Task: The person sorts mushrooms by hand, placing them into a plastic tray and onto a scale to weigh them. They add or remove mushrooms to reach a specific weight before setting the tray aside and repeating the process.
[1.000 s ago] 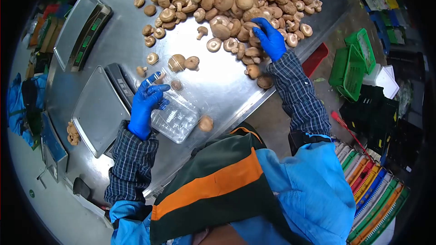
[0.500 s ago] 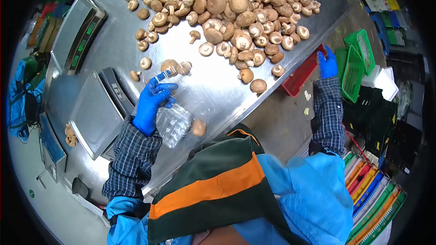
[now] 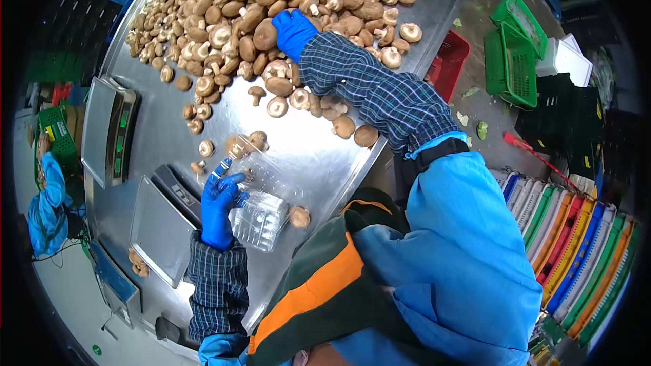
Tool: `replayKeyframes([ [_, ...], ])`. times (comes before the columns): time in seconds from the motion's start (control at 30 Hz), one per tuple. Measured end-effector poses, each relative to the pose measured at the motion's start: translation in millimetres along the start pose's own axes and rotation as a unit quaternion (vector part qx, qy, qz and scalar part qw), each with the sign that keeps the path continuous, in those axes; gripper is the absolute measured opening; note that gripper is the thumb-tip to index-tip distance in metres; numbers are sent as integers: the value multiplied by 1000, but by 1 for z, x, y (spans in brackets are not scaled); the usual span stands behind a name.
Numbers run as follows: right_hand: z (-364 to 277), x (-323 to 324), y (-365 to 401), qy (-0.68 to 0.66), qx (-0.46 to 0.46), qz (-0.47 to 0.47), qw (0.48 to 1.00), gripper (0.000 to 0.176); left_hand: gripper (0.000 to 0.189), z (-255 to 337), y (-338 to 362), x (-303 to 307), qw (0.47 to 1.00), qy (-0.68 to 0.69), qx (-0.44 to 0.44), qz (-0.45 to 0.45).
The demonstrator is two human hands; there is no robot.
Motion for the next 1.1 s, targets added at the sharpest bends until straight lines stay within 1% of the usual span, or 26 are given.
replayKeyframes([
  [0.07,6,2,6,-32,39,35,998,28,50,1,0,0,1000,-19,5,2],
  [0.1,4,8,6,-50,34,70,996,24,49,1,-2,-1,1000,-15,8,-5],
  [0.13,5,11,6,-51,34,70,996,24,49,-1,-4,-3,1000,-16,8,-4],
  [0.2,7,20,10,-92,72,-17,993,22,50,-3,-7,-8,1000,-11,16,-23],
  [0.23,8,17,15,-110,73,33,991,20,50,1,-8,-14,999,-18,18,-26],
  [0.27,6,19,16,-112,74,32,990,20,50,0,-9,-17,999,-20,19,-24],
  [0.33,2,23,16,-107,80,-106,985,19,49,-3,-13,-20,999,-2,17,-35],
  [0.4,3,28,10,-106,69,-129,984,20,49,1,-13,-25,999,-17,17,-43],
  [0.47,9,34,8,-169,-11,-134,976,25,49,2,-12,-30,998,-25,21,-56],
  [0.5,7,39,11,-182,-23,-95,978,33,50,3,-12,-30,998,-23,14,-57],
  [0.53,8,42,11,-183,-22,-93,979,33,50,2,-13,-28,998,-24,12,-57],
  [0.6,12,48,20,-293,29,-112,949,28,49,-1,-12,-26,998,-18,2,-55],
  [0.63,18,49,27,-391,14,-80,917,42,49,0,-11,-25,999,-16,4,-50],
  [0.67,22,48,31,-392,19,-82,916,42,49,1,-10,-24,999,-13,5,-49],
  [0.7,29,49,34,-548,-36,-3,836,39,49,1,-9,-23,999,-10,7,-46],
  [0.73,39,50,40,-682,-92,72,722,37,49,-1,-9,-20,999,-7,10,-37],
  [0.8,82,58,46,-792,-180,-70,579,35,48,-4,-10,-16,999,8,13,-50],
  [0.83,105,52,53,-819,-198,-34,538,32,48,-6,-10,-14,999,3,10,-45],
  [0.87,133,54,65,-820,-217,6,529,32,48,-5,-9,-15,999,7,13,-38],
  [0.9,166,25,83,-740,-212,78,633,32,48,-3,-9,-17,999,-5,10,-37],
  [0.93,188,41,100,-756,-359,-5,547,32,47,-2,-9,-19,999,-16,8,-37],
  [0.97,214,27,121,-732,-441,-1,519,35,47,-2,-9,-20,999,-13,9,-38],
  [1.0,240,5,145,-711,-495,15,500,39,47,-5,-11,-19,999,-9,11,-35],
  [1.03,265,-13,167,-709,-519,5,478,45,47,-8,-13,-19,999,-7,18,-41],
  [1.07,285,-18,188,-649,-567,-47,505,42,47,-11,-14,-21,998,-6,26,-48],
  [1.1,310,-49,213,-564,-579,-47,586,51,47,-13,-16,-24,998,-3,29,-53],
])
Point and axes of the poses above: each hand's wrist, its own y-axis away from the middle knuckle, its own x-axis out of the back of the hand, z = x × y, the point moved 1 cm from there along -y, towards the middle knuckle, and after that the axes turned 15 degrees about -x, right-handed, at the moved point
